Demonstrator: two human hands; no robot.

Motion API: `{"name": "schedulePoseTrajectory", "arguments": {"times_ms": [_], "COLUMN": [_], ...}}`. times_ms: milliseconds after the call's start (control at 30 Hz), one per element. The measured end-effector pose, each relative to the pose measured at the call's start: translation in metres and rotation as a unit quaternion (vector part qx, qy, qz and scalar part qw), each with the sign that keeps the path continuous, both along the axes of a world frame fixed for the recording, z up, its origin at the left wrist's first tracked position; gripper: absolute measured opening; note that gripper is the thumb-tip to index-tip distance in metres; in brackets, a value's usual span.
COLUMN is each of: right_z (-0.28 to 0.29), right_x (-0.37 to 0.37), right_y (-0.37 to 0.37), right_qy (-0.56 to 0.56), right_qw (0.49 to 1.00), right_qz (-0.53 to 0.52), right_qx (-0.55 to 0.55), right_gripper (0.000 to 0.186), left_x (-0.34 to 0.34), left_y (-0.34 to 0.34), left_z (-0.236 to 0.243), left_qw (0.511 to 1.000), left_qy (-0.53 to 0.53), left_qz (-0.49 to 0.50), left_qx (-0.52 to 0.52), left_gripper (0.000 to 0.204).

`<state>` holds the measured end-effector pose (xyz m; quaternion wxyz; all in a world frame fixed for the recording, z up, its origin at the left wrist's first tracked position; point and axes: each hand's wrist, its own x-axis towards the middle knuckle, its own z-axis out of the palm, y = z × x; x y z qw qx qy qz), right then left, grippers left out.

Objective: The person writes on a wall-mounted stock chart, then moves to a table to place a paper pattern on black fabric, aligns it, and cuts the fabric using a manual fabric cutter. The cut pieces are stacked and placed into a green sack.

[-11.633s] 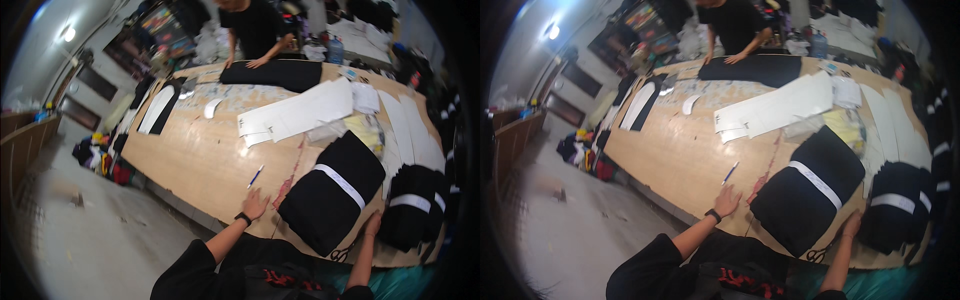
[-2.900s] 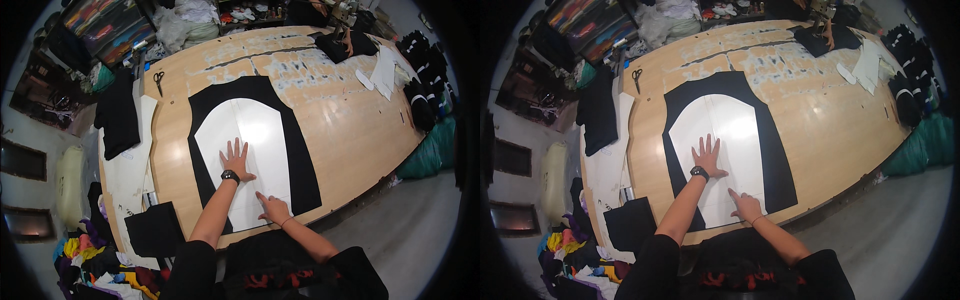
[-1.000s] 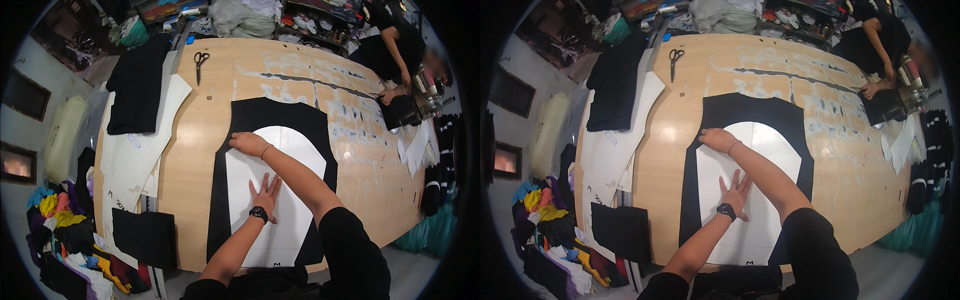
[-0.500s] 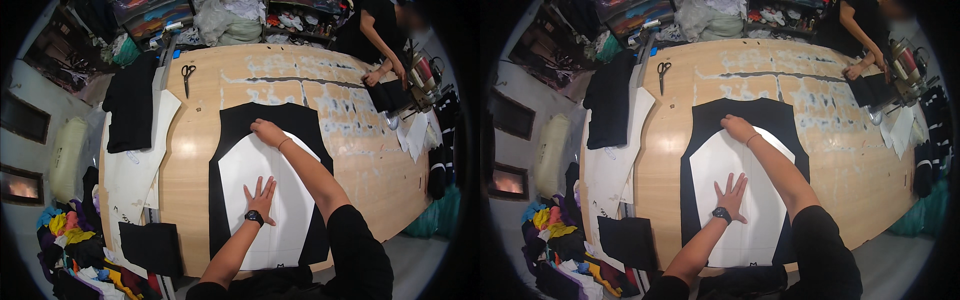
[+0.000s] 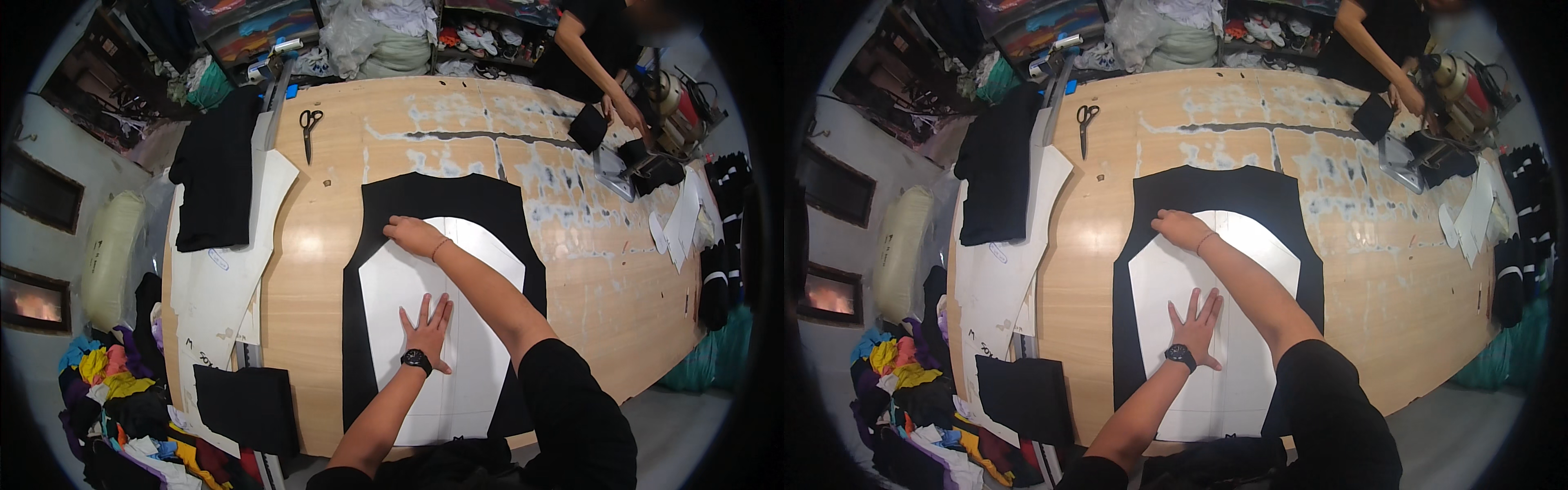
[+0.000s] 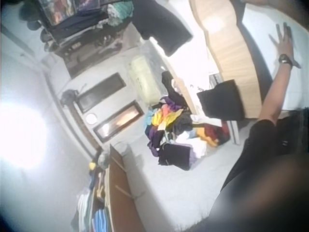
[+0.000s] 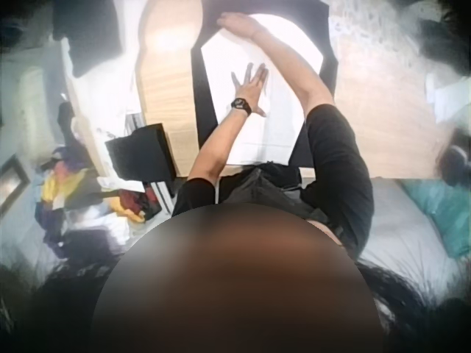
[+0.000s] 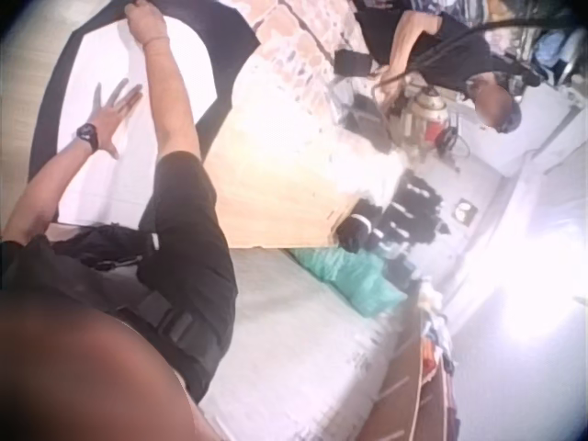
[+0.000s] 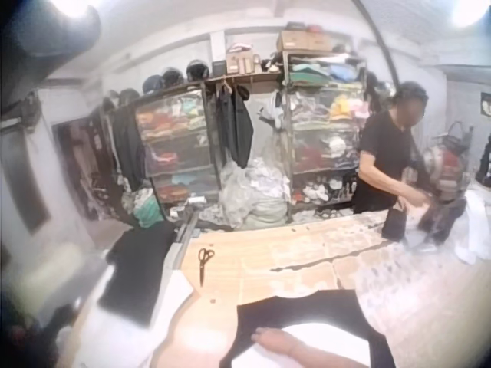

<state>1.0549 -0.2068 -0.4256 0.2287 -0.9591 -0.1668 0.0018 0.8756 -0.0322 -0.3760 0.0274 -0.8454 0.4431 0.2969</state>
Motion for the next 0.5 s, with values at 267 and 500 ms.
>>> {"name": "schedulePoseTrajectory", "arguments": {"times_ms": [267,500], "right_z": [0.012,0.01], "right_x": [-0.007,-0.026], "right_y": [-0.038,-0.078], "right_qy": [0.06,0.028], "right_qw": [0.994,0.987], "right_qz": [-0.084,-0.157], "right_qx": [-0.027,-0.021], "right_gripper": [0.021,0.017], "left_x": [0.001,0.0], "left_y": [0.0,-0.004], "left_z": [0.003,0.005], "left_qw": [1.0,1.0], "left_qy": [0.005,0.0], "left_qz": [0.001,-0.008], "left_qx": [0.0,0.028], "left_gripper": [0.171,0.172]}}
